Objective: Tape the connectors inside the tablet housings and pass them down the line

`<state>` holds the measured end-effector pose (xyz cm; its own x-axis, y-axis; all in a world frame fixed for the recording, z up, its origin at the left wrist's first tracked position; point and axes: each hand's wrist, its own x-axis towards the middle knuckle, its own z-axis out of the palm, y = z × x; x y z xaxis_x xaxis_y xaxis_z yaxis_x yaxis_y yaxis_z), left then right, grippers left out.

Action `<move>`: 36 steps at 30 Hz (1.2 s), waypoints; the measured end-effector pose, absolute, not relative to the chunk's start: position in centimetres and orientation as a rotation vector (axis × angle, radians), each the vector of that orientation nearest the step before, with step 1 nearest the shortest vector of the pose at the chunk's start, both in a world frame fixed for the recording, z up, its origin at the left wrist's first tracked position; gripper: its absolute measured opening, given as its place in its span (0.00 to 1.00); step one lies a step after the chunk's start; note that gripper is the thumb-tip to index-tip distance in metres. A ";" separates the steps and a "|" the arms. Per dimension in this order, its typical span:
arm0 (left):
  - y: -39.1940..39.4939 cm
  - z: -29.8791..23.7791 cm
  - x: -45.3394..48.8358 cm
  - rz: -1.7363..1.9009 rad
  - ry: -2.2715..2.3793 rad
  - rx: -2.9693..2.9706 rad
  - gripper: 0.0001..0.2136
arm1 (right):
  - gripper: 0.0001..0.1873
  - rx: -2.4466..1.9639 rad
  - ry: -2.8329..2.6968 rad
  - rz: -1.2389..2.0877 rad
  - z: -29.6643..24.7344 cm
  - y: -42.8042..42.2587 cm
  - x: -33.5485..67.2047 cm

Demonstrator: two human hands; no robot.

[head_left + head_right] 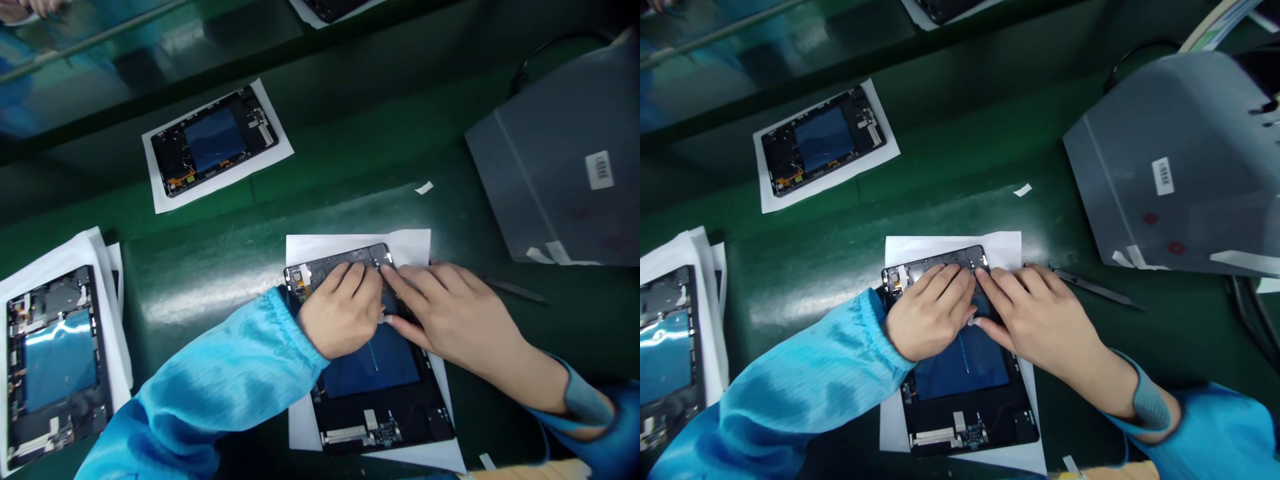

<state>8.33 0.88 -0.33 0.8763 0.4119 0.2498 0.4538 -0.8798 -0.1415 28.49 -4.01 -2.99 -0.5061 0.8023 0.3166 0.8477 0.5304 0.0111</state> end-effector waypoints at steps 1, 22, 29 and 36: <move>0.9 -0.3 8.3 -0.317 -0.670 -2.859 0.16 | 0.28 -1.366 -2.491 -0.236 -3.0 -4.0 28.5; 1.3 -0.5 8.2 -0.354 -0.719 -2.894 0.14 | 0.08 -1.243 -2.339 -0.337 -2.3 -2.1 28.0; 1.2 -0.6 8.4 -0.375 -0.738 -2.918 0.15 | 0.08 -1.304 -2.449 -0.357 -1.7 -2.8 27.5; -0.3 -1.3 6.0 -0.357 -1.075 -3.142 0.19 | 0.20 -1.444 -2.586 -0.396 -1.6 -4.7 27.3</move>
